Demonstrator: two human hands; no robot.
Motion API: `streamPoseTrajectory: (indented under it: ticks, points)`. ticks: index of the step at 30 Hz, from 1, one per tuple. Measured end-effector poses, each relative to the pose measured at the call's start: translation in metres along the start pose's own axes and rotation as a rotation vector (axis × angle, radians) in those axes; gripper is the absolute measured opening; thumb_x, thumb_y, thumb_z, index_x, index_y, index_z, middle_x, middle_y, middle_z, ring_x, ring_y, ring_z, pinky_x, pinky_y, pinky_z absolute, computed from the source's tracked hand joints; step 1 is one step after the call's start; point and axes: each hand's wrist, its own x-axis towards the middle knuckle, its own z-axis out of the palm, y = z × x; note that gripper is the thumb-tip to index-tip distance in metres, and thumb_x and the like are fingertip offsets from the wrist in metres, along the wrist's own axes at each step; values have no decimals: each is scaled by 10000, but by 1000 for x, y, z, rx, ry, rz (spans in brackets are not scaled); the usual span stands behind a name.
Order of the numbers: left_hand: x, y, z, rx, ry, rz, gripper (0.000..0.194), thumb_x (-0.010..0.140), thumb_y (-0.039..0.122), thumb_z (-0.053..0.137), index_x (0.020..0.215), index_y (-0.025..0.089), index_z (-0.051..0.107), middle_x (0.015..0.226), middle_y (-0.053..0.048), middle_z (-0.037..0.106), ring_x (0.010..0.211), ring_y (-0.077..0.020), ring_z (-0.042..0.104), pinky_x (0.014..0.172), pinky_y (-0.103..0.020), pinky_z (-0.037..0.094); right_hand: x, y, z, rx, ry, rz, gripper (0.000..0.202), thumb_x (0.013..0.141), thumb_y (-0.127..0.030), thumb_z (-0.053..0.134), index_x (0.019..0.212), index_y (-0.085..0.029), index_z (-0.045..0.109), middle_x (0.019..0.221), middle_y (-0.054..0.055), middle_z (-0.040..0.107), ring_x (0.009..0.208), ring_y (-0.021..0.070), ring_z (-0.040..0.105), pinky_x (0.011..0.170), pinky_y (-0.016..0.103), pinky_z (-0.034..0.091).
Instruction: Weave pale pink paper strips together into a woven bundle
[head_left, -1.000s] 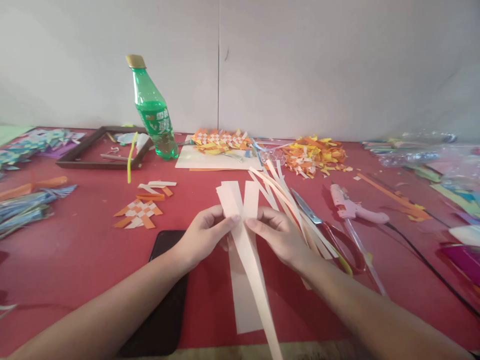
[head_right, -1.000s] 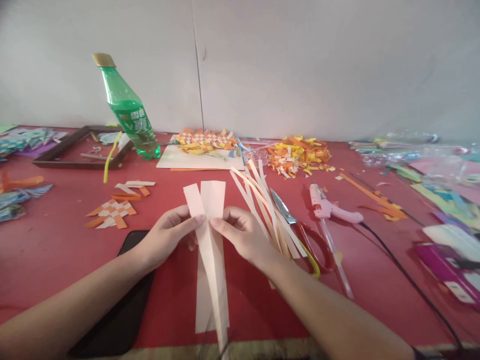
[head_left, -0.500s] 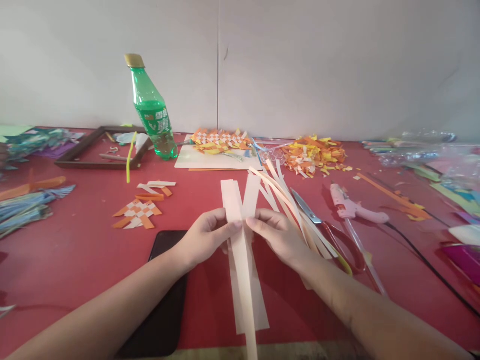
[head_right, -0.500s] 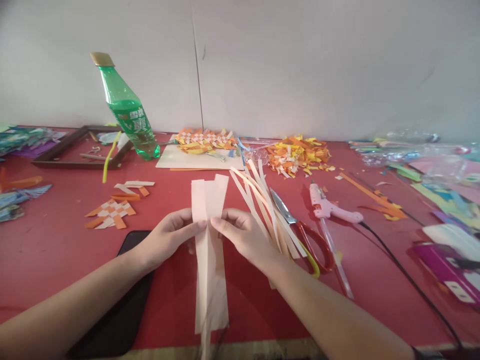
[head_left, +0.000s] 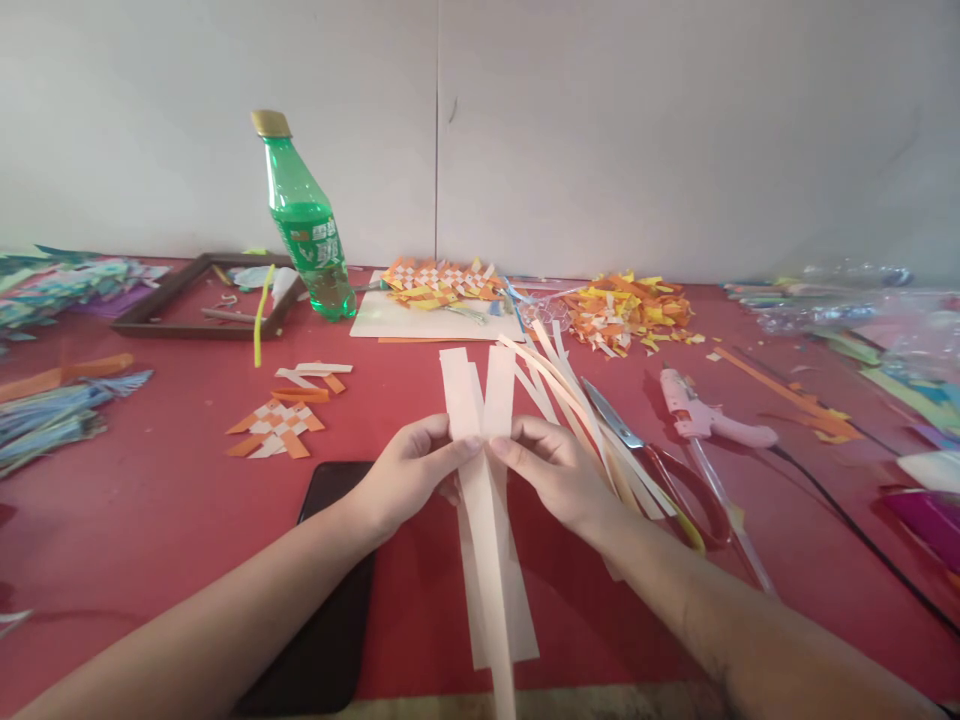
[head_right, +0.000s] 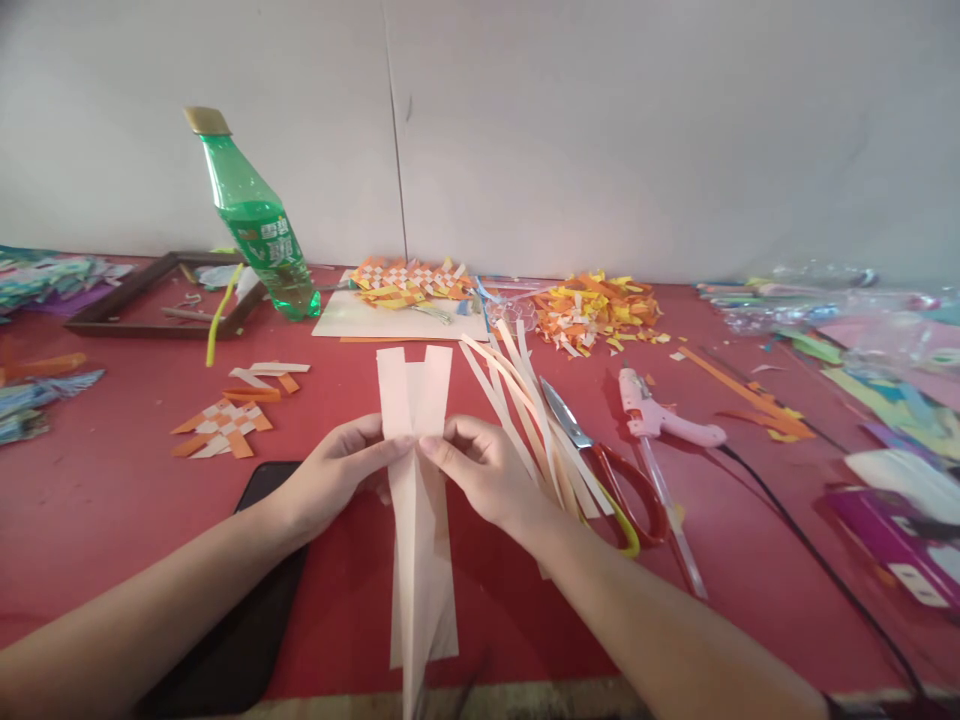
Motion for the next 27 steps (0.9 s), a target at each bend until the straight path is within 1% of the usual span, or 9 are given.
streamPoseTrajectory:
  ticks: [4, 6, 8, 11, 13, 17, 20, 24, 27]
  points:
    - [0, 0, -1, 9, 11, 4, 246, 864, 375, 643, 888, 131, 627, 715, -5, 645, 579, -83, 595, 531, -183, 493, 2, 5, -2, 11, 22, -5, 297, 875, -448, 637, 747, -185, 584, 669, -18, 565, 625, 126, 519, 594, 266, 384]
    - [-1, 1, -2, 48, 2, 9, 274, 874, 404, 626, 880, 129, 621, 717, -10, 641, 581, -88, 594, 538, -195, 503, 2, 5, -2, 17, 26, 1, 300, 874, -443, 641, 731, -186, 580, 665, -18, 568, 627, 127, 525, 600, 266, 392]
    - [-1, 1, -1, 90, -39, 2, 321, 882, 447, 605, 859, 127, 611, 694, -8, 621, 575, -95, 589, 540, -211, 510, 2, 4, -2, 16, 36, 4, 301, 873, -438, 644, 719, -186, 584, 662, -18, 571, 629, 126, 529, 606, 263, 403]
    - [-1, 1, 0, 133, -114, -12, 346, 873, 470, 606, 884, 125, 606, 685, -3, 609, 564, -99, 588, 542, -224, 512, 1, 3, -2, 45, 48, 2, 284, 881, -431, 638, 737, -188, 613, 673, -18, 580, 637, 125, 538, 622, 260, 422]
    - [-1, 1, 0, 154, -127, 5, 339, 863, 463, 621, 903, 126, 606, 707, 0, 611, 561, -91, 579, 538, -218, 502, 0, 3, -1, 83, 16, 5, 299, 902, -434, 607, 735, -187, 622, 670, -14, 584, 637, 129, 543, 631, 265, 432]
    - [0, 2, 1, 172, -65, 47, 347, 848, 470, 633, 867, 126, 593, 666, 22, 572, 534, -83, 550, 515, -212, 476, -2, 2, -1, 110, -73, 29, 281, 911, -436, 594, 806, -186, 667, 735, 14, 649, 692, 153, 592, 661, 282, 462]
    - [0, 3, 0, 167, -30, 64, 347, 840, 467, 638, 838, 124, 583, 631, 30, 556, 513, -85, 537, 508, -220, 469, -3, 0, 0, 65, -72, 23, 235, 881, -421, 640, 878, -191, 691, 762, 19, 665, 712, 159, 606, 661, 280, 474]
    - [0, 2, 0, 150, -12, 78, 313, 844, 438, 644, 836, 130, 588, 637, 23, 577, 507, -84, 535, 515, -218, 465, -3, -3, 1, 42, -41, 9, 249, 884, -418, 633, 782, -191, 651, 676, -3, 602, 637, 140, 568, 620, 271, 470]
    - [-1, 2, -1, 141, 1, 74, 282, 878, 417, 609, 851, 136, 590, 675, 3, 617, 540, -89, 558, 530, -208, 468, -2, -5, 2, 31, -2, 2, 293, 884, -424, 626, 715, -185, 614, 627, -15, 557, 606, 130, 540, 606, 267, 458]
